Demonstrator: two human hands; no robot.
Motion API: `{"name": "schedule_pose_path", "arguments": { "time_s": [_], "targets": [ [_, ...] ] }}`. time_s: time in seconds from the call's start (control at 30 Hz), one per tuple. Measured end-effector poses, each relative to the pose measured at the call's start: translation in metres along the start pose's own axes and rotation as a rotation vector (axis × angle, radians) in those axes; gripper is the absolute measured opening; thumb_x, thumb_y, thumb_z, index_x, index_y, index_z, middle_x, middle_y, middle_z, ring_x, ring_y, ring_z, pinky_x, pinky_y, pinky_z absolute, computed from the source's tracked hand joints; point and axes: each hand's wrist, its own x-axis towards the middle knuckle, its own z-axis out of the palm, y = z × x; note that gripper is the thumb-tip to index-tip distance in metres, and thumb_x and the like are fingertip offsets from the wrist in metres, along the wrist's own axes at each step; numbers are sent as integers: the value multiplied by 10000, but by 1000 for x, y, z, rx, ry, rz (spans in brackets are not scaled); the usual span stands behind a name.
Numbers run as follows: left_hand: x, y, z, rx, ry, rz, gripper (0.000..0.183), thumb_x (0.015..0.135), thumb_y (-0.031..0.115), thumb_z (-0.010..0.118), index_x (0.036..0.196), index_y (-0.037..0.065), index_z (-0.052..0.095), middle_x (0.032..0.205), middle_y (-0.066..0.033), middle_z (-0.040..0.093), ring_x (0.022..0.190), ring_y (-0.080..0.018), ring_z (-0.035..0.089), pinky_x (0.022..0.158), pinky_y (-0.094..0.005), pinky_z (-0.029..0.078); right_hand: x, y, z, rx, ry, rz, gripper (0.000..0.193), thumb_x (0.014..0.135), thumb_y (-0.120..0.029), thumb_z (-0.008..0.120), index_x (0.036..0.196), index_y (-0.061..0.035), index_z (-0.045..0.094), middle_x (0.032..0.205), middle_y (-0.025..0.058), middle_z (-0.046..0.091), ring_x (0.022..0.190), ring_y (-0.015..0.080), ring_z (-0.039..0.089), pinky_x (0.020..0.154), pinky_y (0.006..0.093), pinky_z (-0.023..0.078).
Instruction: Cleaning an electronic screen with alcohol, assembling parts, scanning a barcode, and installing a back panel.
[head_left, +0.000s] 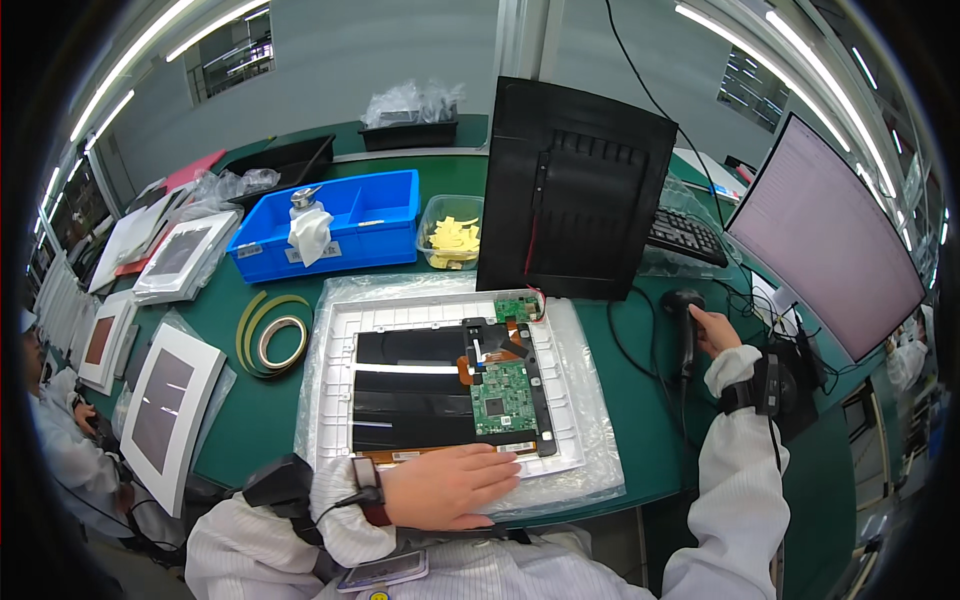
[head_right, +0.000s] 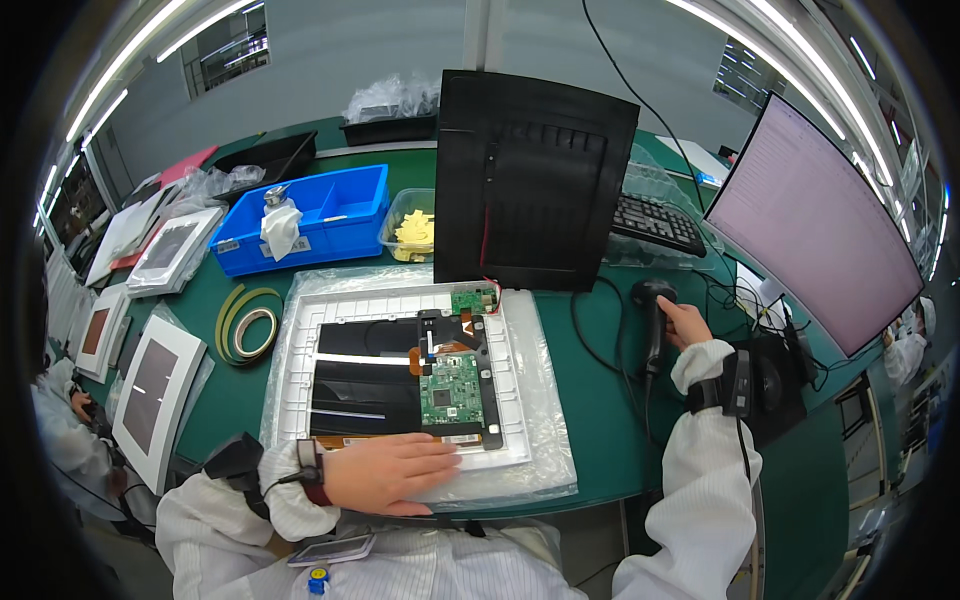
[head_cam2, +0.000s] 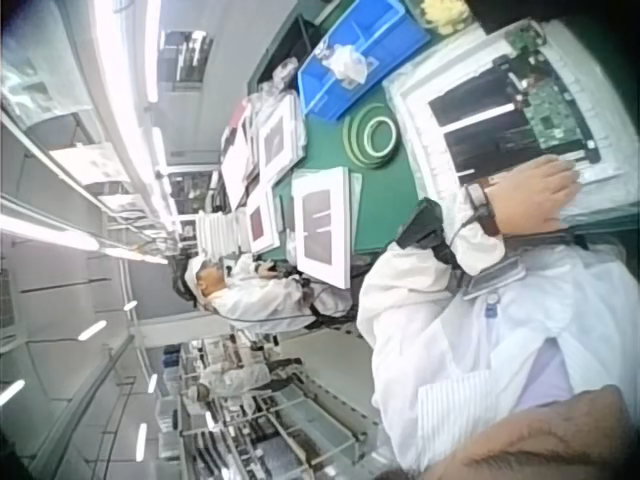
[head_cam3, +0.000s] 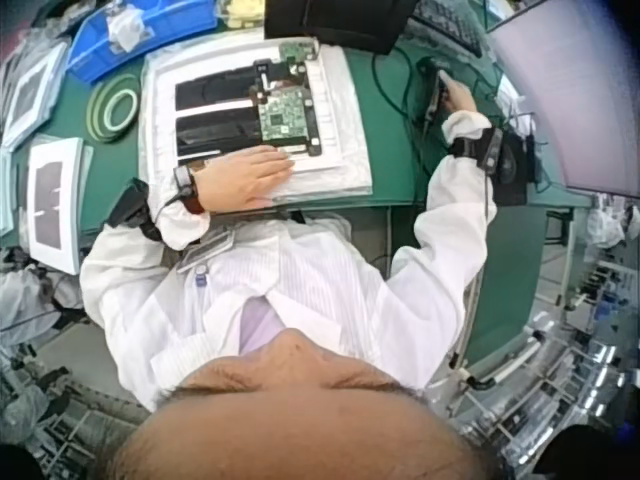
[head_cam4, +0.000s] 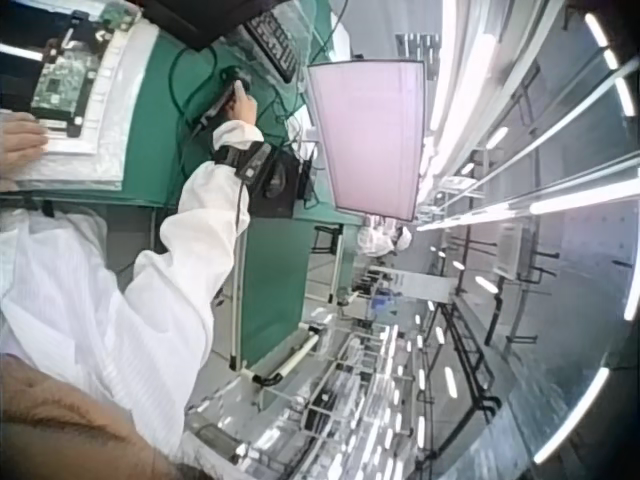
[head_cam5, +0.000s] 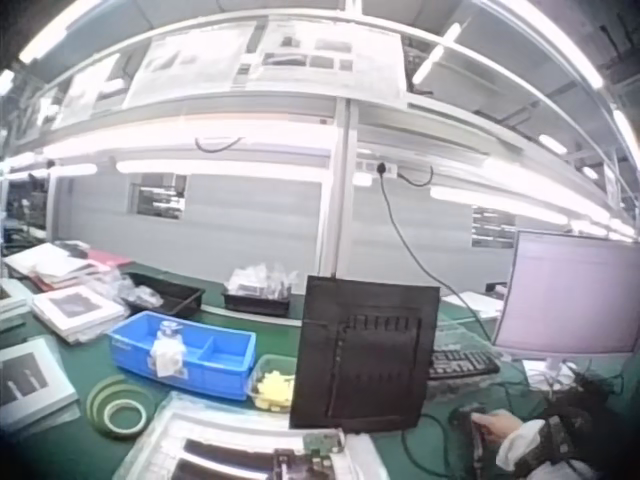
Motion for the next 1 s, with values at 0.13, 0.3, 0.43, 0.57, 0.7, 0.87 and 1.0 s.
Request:
{"name": "schedule_pose_path", "arguments": {
  "time_s": [0.13, 0.3, 0.43, 0.57, 0.7, 0.87, 1.0],
  "targets": [
    [12, -4, 16, -22, -18, 71, 534, 874, 342, 482, 1229, -49, 397, 1287, -195, 410, 1219, -294, 387, 1027, -391, 306, 2, -2, 18, 87, 19, 134, 340, 751, -280, 700, 886, -2, 558, 729, 86, 585, 589, 173, 577, 519, 290, 475],
    [22, -12, 20, -6, -2, 69, 553, 879, 360, 466, 1233, -56, 385, 1295, -211, 394, 1230, -307, 370, 1028, -387, 305, 4, 4, 25, 133, 37, 185, 309, 764, -202, 660, 944, -8, 499, 762, 80, 572, 610, 173, 563, 542, 297, 505],
    [29, -13, 16, 24, -30, 80, 580, 870, 371, 478, 1240, -64, 374, 1299, -220, 385, 1233, -307, 367, 1019, -383, 313, -31, -10, 17, 225, 54, 89, 210, 769, -144, 622, 898, -17, 517, 777, 80, 580, 606, 150, 541, 544, 280, 491],
    [24, -10, 13, 17, -16, 3, 584, 840, 377, 514, 1229, -44, 403, 1300, -193, 402, 1226, -291, 380, 1012, -368, 319, -79, -35, 31, 301, -108, 34, 191, 792, -94, 589, 939, 3, 517, 832, 88, 588, 649, 146, 547, 592, 277, 492],
    [25, -3, 8, 54, -16, -10, 577, 834, 402, 523, 1203, -33, 437, 1276, -182, 436, 1216, -288, 397, 1008, -375, 322, -144, -52, 53, 275, -287, -33, 281, 769, -47, 568, 1024, 14, 466, 937, 109, 568, 671, 152, 549, 618, 285, 489],
    [29, -4, 10, 72, -14, -15, 590, 827, 410, 530, 1207, -31, 433, 1284, -174, 430, 1222, -279, 393, 1009, -379, 320, -208, -52, 83, 200, -462, 65, 358, 754, -39, 574, 1089, 3, 456, 986, 112, 544, 665, 143, 540, 619, 271, 462],
    [24, -2, 9, 61, 0, -34, 586, 825, 394, 532, 1215, -30, 426, 1288, -168, 427, 1224, -273, 390, 1013, -372, 316, -229, -46, 111, 131, -570, 188, 367, 741, -64, 605, 1078, 19, 484, 954, 83, 553, 661, 119, 517, 615, 246, 443]
  ]
}}
